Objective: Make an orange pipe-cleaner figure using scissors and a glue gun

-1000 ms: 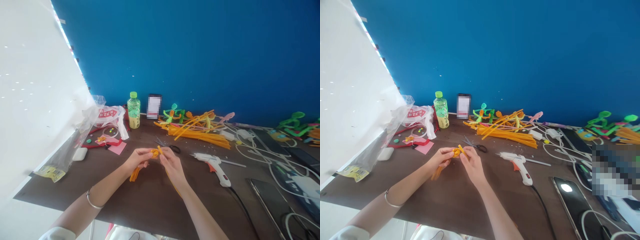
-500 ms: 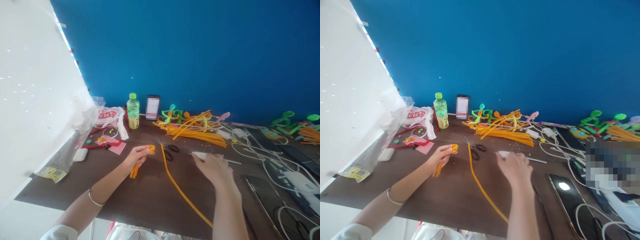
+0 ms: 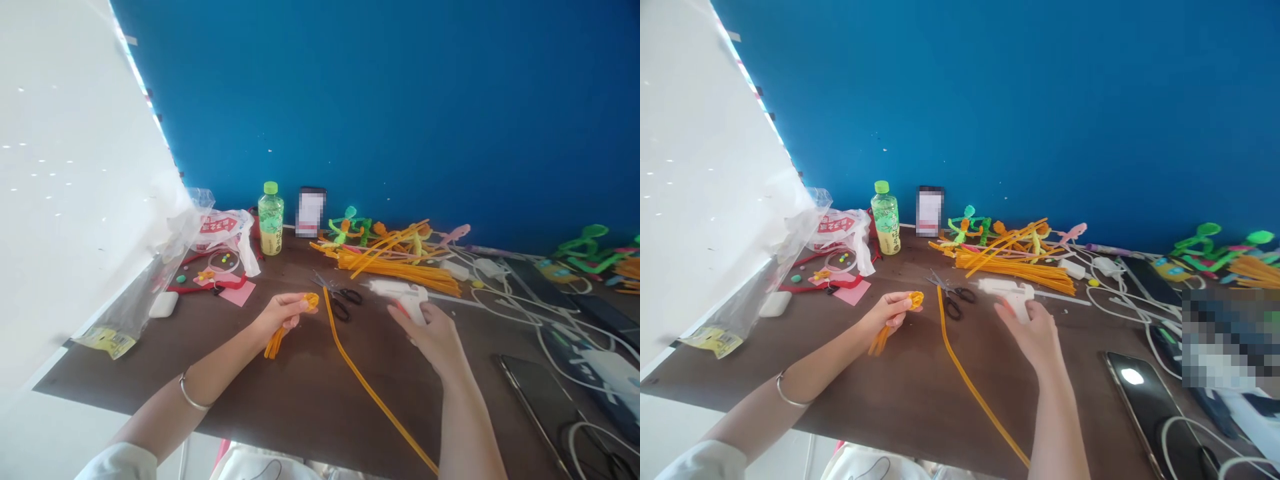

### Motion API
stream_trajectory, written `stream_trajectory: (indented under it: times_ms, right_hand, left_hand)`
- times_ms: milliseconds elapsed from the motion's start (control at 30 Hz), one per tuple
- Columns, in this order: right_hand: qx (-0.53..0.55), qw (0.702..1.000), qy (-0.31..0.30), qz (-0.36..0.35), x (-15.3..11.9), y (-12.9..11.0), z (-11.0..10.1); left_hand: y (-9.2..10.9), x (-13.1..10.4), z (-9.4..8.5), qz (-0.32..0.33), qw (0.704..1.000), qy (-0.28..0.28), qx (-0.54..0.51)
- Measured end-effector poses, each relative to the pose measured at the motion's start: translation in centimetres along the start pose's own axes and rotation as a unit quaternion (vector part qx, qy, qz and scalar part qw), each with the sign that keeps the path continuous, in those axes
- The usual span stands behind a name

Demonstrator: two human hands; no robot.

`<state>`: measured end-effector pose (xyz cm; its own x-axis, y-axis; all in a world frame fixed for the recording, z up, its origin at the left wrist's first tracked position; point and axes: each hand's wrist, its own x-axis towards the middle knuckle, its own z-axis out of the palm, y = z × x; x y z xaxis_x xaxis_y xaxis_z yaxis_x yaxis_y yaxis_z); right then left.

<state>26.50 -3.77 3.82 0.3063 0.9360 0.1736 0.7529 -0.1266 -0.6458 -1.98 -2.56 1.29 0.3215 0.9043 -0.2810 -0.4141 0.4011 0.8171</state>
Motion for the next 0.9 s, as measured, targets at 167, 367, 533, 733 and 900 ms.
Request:
stream_trajectory:
  times_ms: [167,367,533,733,900]
  right_hand:
    - [0.047,0.996,-0.002,-0.082,-2.1,-4.3,1.1]
    - [0.029,0.99,0.003,-0.136,-3.6,-6.0,1.9]
    - [0.021,0.984,0.032,-0.174,-3.8,-5.9,2.2]
    - [-0.001,0.978,0.053,-0.203,-3.9,-5.6,2.4]
    - [-0.011,0.973,0.072,-0.22,-3.9,-5.4,2.5]
  left_hand:
    - [-0.5,0.5,-0.2,0.006,1.0,0.006,0.023]
    - [-0.4,0.3,0.0,0.009,0.998,-0.008,0.064]
    - [-0.3,0.1,0.2,0.014,0.993,-0.006,0.114]
    - [-0.1,-0.1,0.4,0.024,0.989,-0.007,0.144]
    - [-0.1,0.0,0.3,0.022,0.988,-0.002,0.152]
